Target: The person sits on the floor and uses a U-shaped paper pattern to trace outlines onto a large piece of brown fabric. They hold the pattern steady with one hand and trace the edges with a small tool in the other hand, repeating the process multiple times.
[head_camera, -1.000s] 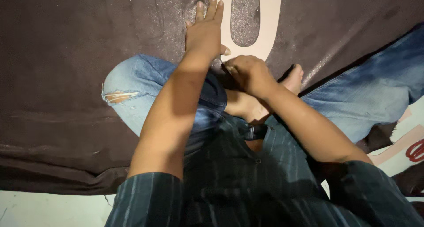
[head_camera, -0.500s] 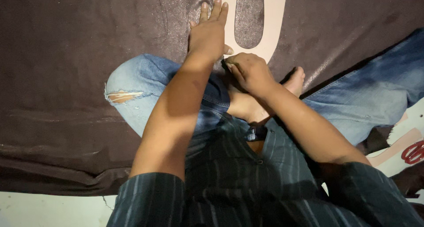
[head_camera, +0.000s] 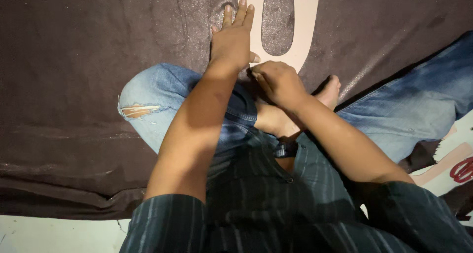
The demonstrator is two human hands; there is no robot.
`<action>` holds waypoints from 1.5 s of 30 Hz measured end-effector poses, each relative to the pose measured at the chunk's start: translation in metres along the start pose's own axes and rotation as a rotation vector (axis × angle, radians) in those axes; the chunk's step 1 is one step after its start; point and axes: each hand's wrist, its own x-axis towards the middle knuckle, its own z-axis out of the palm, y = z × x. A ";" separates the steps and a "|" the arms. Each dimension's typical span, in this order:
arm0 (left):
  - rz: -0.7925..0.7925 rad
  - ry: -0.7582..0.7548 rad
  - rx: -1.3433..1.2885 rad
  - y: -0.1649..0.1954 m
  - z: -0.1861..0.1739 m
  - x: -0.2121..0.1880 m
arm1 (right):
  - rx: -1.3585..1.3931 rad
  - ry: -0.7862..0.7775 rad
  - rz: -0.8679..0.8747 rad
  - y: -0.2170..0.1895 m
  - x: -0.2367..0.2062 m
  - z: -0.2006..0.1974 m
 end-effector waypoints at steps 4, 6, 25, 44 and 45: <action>0.001 -0.006 -0.022 0.000 0.001 0.000 | -0.024 -0.080 0.028 -0.004 -0.027 -0.011; 0.001 -0.010 -0.017 0.000 0.001 0.002 | -0.025 -0.076 -0.039 -0.005 -0.044 -0.022; -0.022 -0.002 0.039 0.005 0.000 0.001 | -0.281 0.343 -0.012 0.116 0.010 -0.095; 0.014 0.030 0.051 -0.004 0.006 0.005 | 0.149 0.001 0.108 0.002 -0.015 -0.008; 0.029 0.054 0.058 -0.006 0.007 0.006 | 0.221 0.025 0.136 0.002 -0.011 -0.006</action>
